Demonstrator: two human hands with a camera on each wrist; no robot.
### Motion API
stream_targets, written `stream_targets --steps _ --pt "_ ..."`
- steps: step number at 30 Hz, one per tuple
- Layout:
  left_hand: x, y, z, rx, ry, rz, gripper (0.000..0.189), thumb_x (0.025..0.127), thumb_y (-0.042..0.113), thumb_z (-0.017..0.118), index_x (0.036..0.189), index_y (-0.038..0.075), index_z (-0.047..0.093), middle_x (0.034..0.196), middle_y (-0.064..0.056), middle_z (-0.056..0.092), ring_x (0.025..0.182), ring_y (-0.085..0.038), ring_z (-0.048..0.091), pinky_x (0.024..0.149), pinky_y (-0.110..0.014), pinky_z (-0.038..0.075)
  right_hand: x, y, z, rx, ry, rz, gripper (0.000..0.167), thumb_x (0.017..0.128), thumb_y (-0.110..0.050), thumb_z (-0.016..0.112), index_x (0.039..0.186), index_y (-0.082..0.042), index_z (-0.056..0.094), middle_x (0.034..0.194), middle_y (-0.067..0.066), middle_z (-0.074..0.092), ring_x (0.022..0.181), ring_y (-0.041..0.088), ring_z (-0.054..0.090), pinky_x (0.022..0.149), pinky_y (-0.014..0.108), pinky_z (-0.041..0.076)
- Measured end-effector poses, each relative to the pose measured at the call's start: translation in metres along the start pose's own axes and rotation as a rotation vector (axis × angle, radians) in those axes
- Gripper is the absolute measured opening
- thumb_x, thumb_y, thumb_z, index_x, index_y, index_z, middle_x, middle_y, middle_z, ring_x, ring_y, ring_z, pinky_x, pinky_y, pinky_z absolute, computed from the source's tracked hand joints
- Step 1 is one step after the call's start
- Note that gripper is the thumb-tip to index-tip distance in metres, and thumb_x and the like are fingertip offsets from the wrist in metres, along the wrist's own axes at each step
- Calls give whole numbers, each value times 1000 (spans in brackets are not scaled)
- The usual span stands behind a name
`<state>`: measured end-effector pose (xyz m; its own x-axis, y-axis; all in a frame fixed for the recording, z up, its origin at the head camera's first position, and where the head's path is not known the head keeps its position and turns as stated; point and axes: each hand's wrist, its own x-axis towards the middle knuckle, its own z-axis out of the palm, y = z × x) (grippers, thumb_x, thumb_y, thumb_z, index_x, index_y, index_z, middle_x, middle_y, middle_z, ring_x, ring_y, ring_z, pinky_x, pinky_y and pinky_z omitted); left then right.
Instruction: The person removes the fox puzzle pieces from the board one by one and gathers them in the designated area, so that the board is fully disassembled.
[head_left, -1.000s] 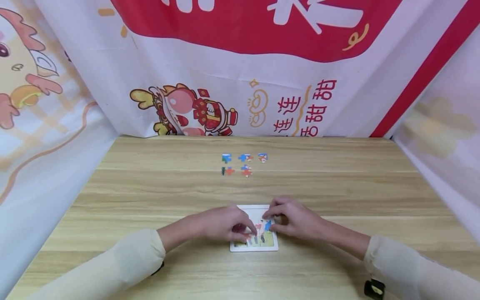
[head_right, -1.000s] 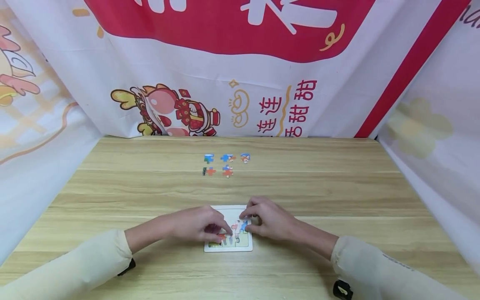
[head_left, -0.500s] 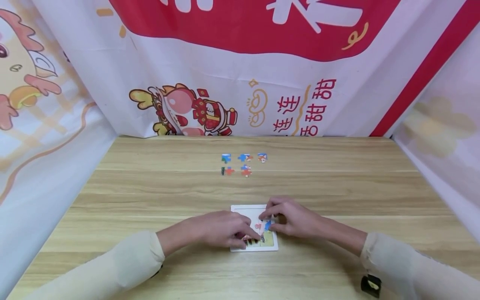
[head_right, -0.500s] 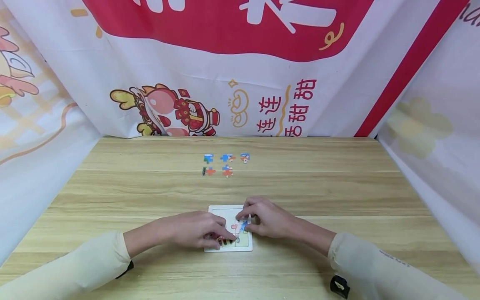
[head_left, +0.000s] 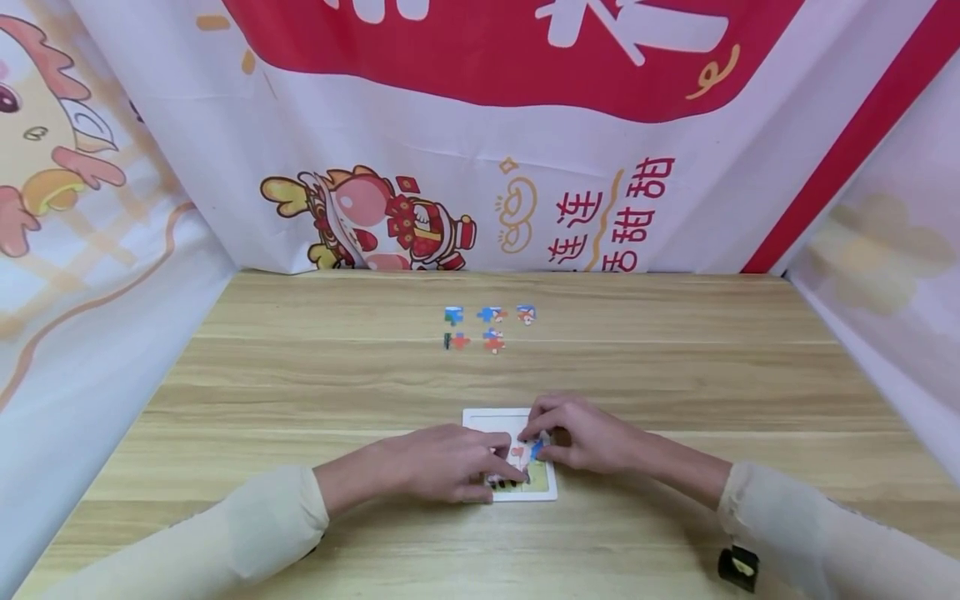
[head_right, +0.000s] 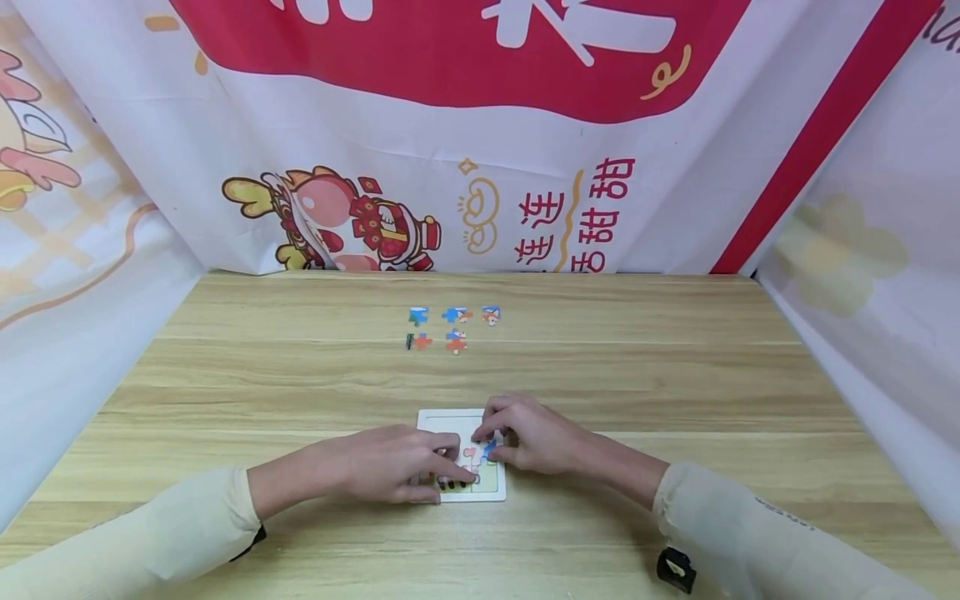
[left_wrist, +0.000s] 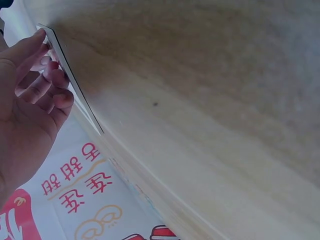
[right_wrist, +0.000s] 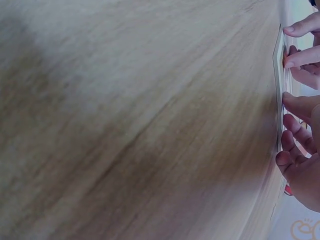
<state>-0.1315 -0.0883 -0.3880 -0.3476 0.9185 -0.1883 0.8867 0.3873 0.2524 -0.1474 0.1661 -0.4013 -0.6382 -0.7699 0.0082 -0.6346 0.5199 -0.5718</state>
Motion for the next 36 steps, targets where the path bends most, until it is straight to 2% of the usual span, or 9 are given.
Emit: stream_targets --steps 4,9,17,24,31,36 --pt "0 1 0 19 -2 5 42 101 30 69 143 26 64 128 2 60 96 -1 52 89 -20 51 1 -1 -1 0 -6 4 22 92 -8 79 114 -11 79 104 -5 66 87 12 55 75 26 49" --pt "0 1 0 -10 -5 15 44 101 28 69 144 24 63 132 1 58 104 -2 53 98 -22 50 2 -3 -4 8 -20 27 22 93 -8 78 114 -11 78 101 -5 65 83 12 53 71 23 46" --pt "1 2 0 -6 -20 13 46 102 29 68 146 23 61 132 2 57 109 -3 52 103 -23 47 3 -5 -2 25 -37 76 21 93 -7 77 113 -13 76 97 -6 62 86 13 54 73 24 47" --pt "0 3 0 -4 -30 -1 46 102 29 67 148 24 59 139 1 55 120 -6 53 107 -26 46 3 -4 -2 7 -24 53 25 92 -6 78 116 -11 74 94 -6 60 84 12 52 72 25 46" --pt "-1 3 0 -2 -25 -3 48 102 29 67 149 24 57 151 -3 52 133 -9 52 111 -29 44 5 -4 -3 45 -50 85 24 92 -4 77 114 -13 73 96 -6 60 86 12 52 74 25 47" --pt "-1 3 -1 -1 -16 11 48 102 28 68 148 22 58 148 -3 52 129 -9 53 109 -29 46 6 -6 -4 67 -62 87 22 93 -5 76 111 -15 71 92 -6 59 85 12 52 74 26 47"
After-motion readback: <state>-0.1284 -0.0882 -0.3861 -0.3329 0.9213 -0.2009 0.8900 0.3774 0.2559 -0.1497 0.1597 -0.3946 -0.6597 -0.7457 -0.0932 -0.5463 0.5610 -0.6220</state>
